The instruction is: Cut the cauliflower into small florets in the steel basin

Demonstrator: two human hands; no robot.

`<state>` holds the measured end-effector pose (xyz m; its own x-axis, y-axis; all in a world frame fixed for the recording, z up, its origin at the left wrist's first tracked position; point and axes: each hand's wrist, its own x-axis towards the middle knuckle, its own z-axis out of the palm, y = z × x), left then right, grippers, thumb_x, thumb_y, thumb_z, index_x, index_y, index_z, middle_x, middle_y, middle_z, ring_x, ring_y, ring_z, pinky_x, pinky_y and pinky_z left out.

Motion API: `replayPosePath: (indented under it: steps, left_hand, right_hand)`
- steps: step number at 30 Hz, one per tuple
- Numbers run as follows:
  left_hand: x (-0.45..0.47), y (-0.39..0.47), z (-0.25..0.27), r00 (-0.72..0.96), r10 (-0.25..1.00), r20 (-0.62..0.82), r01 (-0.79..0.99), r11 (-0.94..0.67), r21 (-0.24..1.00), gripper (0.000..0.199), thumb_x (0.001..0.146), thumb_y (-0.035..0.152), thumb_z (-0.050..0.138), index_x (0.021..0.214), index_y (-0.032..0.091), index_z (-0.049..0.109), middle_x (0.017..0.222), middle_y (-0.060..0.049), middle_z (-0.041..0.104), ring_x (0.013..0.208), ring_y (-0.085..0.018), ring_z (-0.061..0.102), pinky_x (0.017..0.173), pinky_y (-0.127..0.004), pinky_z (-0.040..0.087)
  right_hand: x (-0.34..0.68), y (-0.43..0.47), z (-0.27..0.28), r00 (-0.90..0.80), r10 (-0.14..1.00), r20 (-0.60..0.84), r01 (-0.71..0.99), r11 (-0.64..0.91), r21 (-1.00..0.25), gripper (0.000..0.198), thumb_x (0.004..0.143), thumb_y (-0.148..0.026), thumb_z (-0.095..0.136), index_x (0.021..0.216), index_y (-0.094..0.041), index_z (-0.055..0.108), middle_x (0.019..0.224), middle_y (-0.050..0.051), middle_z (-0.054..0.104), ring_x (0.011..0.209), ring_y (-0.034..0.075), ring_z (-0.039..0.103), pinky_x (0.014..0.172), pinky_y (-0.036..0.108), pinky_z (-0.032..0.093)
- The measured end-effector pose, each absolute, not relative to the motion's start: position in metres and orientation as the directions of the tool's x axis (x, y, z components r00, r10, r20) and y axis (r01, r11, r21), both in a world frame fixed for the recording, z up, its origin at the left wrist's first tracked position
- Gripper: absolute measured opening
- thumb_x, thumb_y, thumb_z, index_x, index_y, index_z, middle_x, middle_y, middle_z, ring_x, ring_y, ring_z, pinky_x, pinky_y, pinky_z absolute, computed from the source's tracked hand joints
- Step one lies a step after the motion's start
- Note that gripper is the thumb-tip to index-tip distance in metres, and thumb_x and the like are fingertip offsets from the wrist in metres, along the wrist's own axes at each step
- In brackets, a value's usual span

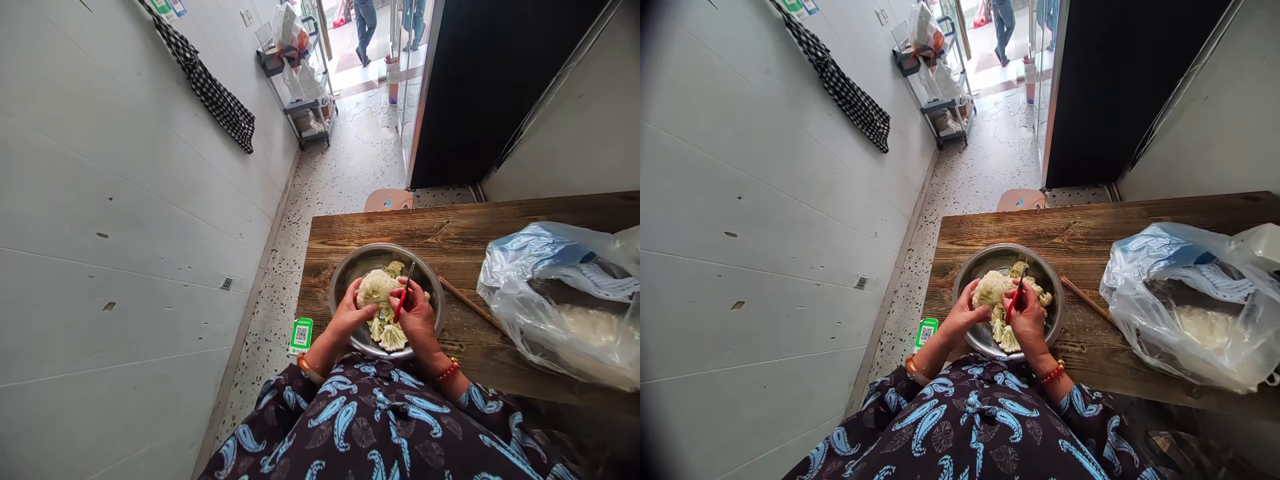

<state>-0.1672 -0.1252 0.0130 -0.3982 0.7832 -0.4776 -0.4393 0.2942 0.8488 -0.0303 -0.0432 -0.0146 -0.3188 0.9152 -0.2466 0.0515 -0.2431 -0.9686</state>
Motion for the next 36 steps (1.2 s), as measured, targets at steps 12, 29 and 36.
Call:
replayPosePath:
  steps: [12, 29, 36]
  left_hand:
    - [-0.168, -0.110, 0.017, -0.467, 0.826, -0.316, -0.517, 0.035, 0.855, 0.063, 0.071, 0.031, 0.081, 0.128, 0.029, 0.054, 0.127, -0.005, 0.060, 0.104, -0.019, 0.060, 0.082, -0.025, 0.050]
    - [-0.151, -0.109, 0.020, -0.218, 0.755, -0.619, -0.684, 0.334, 0.649, 0.050, 0.075, 0.054, 0.072, 0.101, 0.011, 0.068, 0.090, -0.013, 0.071, 0.074, -0.020, 0.067, 0.063, -0.030, 0.055]
    - [-0.140, -0.102, 0.029, -0.372, 0.729, -0.575, -0.747, 0.132, 0.651, 0.039, 0.071, 0.035, 0.080, 0.100, 0.012, 0.070, 0.100, -0.010, 0.072, 0.075, -0.016, 0.065, 0.065, -0.027, 0.052]
  right_hand:
    - [-0.019, -0.045, 0.009, -0.605, 0.618, -0.501, -0.302, -0.761, -0.575, 0.048, 0.068, -0.049, 0.082, 0.099, -0.022, 0.058, 0.070, -0.001, 0.067, 0.055, 0.013, 0.061, 0.049, 0.023, 0.048]
    - [-0.028, -0.045, -0.011, -0.384, 0.795, -0.469, -0.406, -0.602, -0.688, 0.047, 0.063, -0.036, 0.086, 0.095, -0.025, 0.054, 0.080, -0.005, 0.067, 0.058, 0.012, 0.063, 0.049, 0.023, 0.049]
    - [-0.032, -0.052, -0.015, -0.438, 0.751, -0.494, -0.381, -0.653, -0.655, 0.046, 0.064, -0.036, 0.086, 0.096, -0.026, 0.055, 0.085, -0.004, 0.067, 0.062, 0.014, 0.064, 0.051, 0.025, 0.053]
